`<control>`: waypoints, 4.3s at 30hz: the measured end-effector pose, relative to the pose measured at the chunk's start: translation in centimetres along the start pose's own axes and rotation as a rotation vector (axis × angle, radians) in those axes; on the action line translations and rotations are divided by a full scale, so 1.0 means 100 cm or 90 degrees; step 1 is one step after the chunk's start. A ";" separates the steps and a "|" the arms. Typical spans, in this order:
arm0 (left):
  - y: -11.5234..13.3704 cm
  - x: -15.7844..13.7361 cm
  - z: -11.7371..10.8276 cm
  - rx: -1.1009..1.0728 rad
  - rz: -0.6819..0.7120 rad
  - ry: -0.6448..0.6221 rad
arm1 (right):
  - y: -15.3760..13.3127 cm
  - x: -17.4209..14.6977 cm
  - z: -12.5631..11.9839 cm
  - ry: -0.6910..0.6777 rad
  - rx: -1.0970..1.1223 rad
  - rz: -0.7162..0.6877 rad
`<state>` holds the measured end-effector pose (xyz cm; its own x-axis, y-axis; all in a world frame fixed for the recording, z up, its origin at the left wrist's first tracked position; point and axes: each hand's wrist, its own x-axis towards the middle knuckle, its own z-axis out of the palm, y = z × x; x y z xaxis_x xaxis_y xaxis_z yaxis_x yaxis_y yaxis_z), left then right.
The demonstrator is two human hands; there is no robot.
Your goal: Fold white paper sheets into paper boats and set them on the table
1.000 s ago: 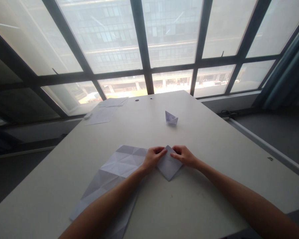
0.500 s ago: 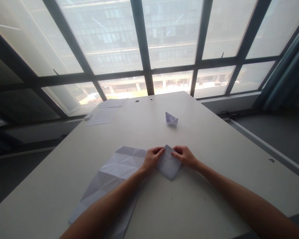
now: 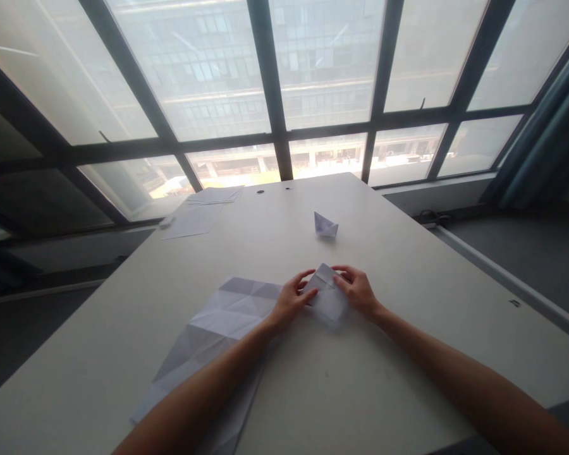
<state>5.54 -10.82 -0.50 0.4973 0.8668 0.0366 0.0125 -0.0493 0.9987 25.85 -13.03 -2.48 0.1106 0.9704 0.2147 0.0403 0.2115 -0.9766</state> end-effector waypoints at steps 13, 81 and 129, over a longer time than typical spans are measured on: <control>-0.001 0.001 0.002 -0.059 -0.013 0.065 | -0.001 0.003 -0.004 0.042 0.005 -0.058; 0.002 -0.003 0.003 0.271 0.282 0.287 | -0.018 -0.001 -0.006 0.030 -0.156 -0.300; 0.007 -0.009 0.009 0.224 0.074 0.024 | -0.022 -0.006 0.003 -0.003 0.088 -0.056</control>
<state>5.84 -12.08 0.11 0.4804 0.8629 0.1572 0.2590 -0.3107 0.9145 25.44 -14.02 -0.48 0.1078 0.9479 0.2997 -0.0869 0.3092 -0.9470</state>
